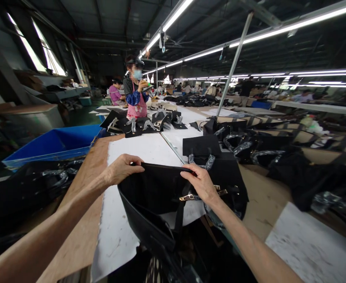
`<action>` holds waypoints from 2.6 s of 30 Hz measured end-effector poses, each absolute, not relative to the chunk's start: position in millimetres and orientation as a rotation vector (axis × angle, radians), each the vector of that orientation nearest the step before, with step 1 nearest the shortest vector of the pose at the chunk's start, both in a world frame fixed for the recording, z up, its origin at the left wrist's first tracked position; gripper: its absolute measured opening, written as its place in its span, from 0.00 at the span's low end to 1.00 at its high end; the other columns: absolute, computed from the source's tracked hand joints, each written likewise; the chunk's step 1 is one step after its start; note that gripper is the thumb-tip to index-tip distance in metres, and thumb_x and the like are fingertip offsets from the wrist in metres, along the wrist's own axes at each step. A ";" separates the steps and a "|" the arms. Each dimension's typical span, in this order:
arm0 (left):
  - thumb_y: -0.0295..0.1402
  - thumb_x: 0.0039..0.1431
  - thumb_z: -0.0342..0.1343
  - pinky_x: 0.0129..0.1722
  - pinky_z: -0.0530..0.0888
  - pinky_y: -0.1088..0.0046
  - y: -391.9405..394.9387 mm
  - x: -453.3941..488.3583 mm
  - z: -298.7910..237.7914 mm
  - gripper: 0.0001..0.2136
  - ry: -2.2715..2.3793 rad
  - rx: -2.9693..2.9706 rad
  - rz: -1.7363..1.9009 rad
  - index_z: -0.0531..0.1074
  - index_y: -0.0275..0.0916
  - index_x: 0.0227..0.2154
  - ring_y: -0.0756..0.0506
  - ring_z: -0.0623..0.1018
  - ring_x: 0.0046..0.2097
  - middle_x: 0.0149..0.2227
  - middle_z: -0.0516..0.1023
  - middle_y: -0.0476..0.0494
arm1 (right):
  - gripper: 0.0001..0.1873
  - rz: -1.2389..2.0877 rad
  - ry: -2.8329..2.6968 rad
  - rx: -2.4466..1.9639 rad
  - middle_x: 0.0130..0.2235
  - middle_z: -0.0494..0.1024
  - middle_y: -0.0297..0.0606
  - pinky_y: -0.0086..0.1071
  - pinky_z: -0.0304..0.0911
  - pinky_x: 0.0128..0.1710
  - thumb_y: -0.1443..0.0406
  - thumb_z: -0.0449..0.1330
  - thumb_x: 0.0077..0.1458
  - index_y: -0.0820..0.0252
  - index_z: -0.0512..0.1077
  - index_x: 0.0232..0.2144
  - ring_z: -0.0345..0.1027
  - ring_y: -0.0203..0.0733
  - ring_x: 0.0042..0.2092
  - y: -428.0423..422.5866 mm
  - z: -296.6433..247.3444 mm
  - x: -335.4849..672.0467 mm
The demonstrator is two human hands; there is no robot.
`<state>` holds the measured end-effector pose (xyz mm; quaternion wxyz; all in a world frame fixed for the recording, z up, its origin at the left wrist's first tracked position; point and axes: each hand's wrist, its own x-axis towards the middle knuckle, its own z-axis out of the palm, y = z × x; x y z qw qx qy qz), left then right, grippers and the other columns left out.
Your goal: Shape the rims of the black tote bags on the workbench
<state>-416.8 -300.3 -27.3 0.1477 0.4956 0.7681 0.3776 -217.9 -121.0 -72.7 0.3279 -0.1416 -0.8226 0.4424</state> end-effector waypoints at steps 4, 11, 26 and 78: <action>0.35 0.43 0.55 0.29 0.60 0.78 -298.8 -417.0 -29.4 0.10 2.194 1.361 1.141 0.65 0.34 0.17 0.52 0.64 0.28 0.22 0.67 0.53 | 0.09 1.212 -2.168 -0.372 0.30 0.72 0.33 0.30 0.57 0.35 0.63 0.55 0.47 0.60 0.73 0.30 0.64 0.39 0.34 -117.4 -68.5 -219.4; 0.35 0.43 0.54 0.27 0.59 0.78 -297.6 -410.5 -28.8 0.09 2.287 1.354 1.143 0.66 0.34 0.17 0.53 0.62 0.25 0.19 0.64 0.54 | 0.09 1.186 -2.186 -0.351 0.31 0.73 0.34 0.31 0.57 0.36 0.62 0.55 0.48 0.60 0.72 0.29 0.64 0.40 0.34 -114.8 -70.7 -219.2; 0.36 0.43 0.53 0.23 0.56 0.78 -297.7 -412.8 -34.3 0.09 2.310 1.368 1.176 0.67 0.34 0.18 0.54 0.59 0.23 0.17 0.61 0.55 | 0.10 0.372 -2.514 -0.340 0.29 0.74 0.34 0.30 0.53 0.34 0.61 0.55 0.53 0.55 0.73 0.25 0.65 0.38 0.34 -132.9 -48.9 -241.0; 0.31 0.45 0.50 0.20 0.58 0.81 -302.5 -413.2 -30.1 0.08 2.304 1.427 1.174 0.69 0.35 0.29 0.54 0.63 0.22 0.18 0.67 0.54 | 0.14 -0.183 -2.941 -0.226 0.34 0.75 0.44 0.34 0.59 0.34 0.67 0.41 0.59 0.58 0.64 0.42 0.69 0.45 0.37 -186.6 -21.7 -312.9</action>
